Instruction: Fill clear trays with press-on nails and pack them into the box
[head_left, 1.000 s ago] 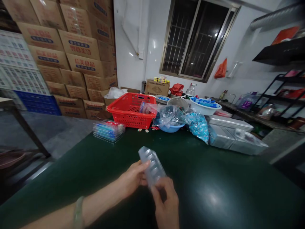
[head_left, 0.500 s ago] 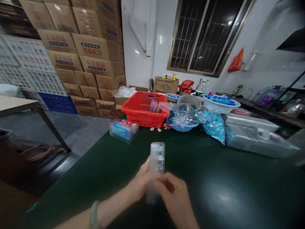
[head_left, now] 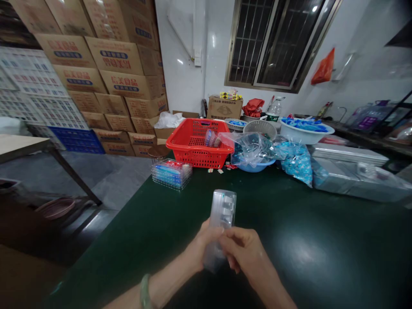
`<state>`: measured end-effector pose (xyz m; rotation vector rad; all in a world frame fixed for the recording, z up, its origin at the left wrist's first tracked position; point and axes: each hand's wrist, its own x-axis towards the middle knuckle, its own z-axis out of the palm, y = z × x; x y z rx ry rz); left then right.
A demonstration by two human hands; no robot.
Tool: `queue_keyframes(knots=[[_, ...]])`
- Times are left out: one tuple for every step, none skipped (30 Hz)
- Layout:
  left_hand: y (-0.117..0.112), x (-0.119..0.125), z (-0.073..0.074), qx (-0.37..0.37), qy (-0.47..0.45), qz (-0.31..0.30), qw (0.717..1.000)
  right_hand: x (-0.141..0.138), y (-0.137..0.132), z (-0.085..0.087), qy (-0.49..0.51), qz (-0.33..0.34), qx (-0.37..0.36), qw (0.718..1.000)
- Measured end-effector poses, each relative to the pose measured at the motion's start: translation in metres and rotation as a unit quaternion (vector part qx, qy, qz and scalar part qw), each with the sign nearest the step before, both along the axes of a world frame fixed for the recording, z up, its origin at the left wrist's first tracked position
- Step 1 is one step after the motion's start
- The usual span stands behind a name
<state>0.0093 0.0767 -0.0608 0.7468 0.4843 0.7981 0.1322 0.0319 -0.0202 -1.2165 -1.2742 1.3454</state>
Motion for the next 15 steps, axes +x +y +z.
queue_keyframes(knots=[[0.0, 0.0, 0.0, -0.009, 0.007, 0.001, 1.0, -0.002, 0.001, 0.0, -0.004, -0.002, -0.003, 1.0], [0.0, -0.001, 0.001, -0.018, 0.014, 0.005, 1.0, -0.003, 0.002, 0.0, -0.009, -0.005, -0.006, 1.0], [-0.001, -0.001, 0.002, -0.024, 0.02, 0.009, 0.999, -0.004, 0.003, 0.001, -0.014, -0.009, -0.007, 1.0], [-0.001, -0.001, 0.005, -0.026, 0.025, 0.017, 0.999, -0.005, 0.004, 0.001, -0.018, -0.011, -0.008, 1.0], [-0.002, -0.001, 0.008, -0.023, 0.03, 0.025, 0.999, -0.006, 0.005, 0.002, -0.022, -0.016, -0.004, 1.0], [-0.003, 0.0, 0.012, -0.015, 0.036, 0.037, 0.999, -0.007, 0.005, 0.004, -0.026, -0.023, 0.004, 0.999], [-0.004, 0.0, 0.015, -0.005, 0.044, 0.048, 0.998, -0.008, 0.006, 0.005, -0.028, -0.029, 0.017, 0.999], [-0.004, -0.001, 0.018, 0.005, 0.055, 0.06, 0.997, -0.009, 0.006, 0.006, -0.029, -0.036, 0.031, 0.998], [-0.004, -0.001, 0.021, 0.011, 0.07, 0.074, 0.995, -0.011, 0.007, 0.007, -0.029, -0.042, 0.045, 0.998], [-0.004, -0.002, 0.022, 0.013, 0.085, 0.087, 0.992, -0.012, 0.007, 0.008, -0.025, -0.047, 0.054, 0.997], [-0.003, -0.003, 0.022, 0.009, 0.097, 0.097, 0.99, -0.014, 0.008, 0.008, -0.018, -0.049, 0.056, 0.997], [-0.001, -0.004, 0.021, -0.003, 0.105, 0.106, 0.989, -0.014, 0.009, 0.008, -0.008, -0.05, 0.051, 0.997], [0.002, -0.006, 0.02, -0.024, 0.107, 0.111, 0.988, -0.012, 0.01, 0.009, 0.002, -0.056, 0.046, 0.997], [0.006, -0.008, 0.018, -0.051, 0.105, 0.118, 0.986, -0.008, 0.011, 0.01, 0.01, -0.063, 0.04, 0.997], [0.01, -0.011, 0.016, -0.08, 0.099, 0.126, 0.984, -0.002, 0.012, 0.012, 0.017, -0.076, 0.037, 0.996]])
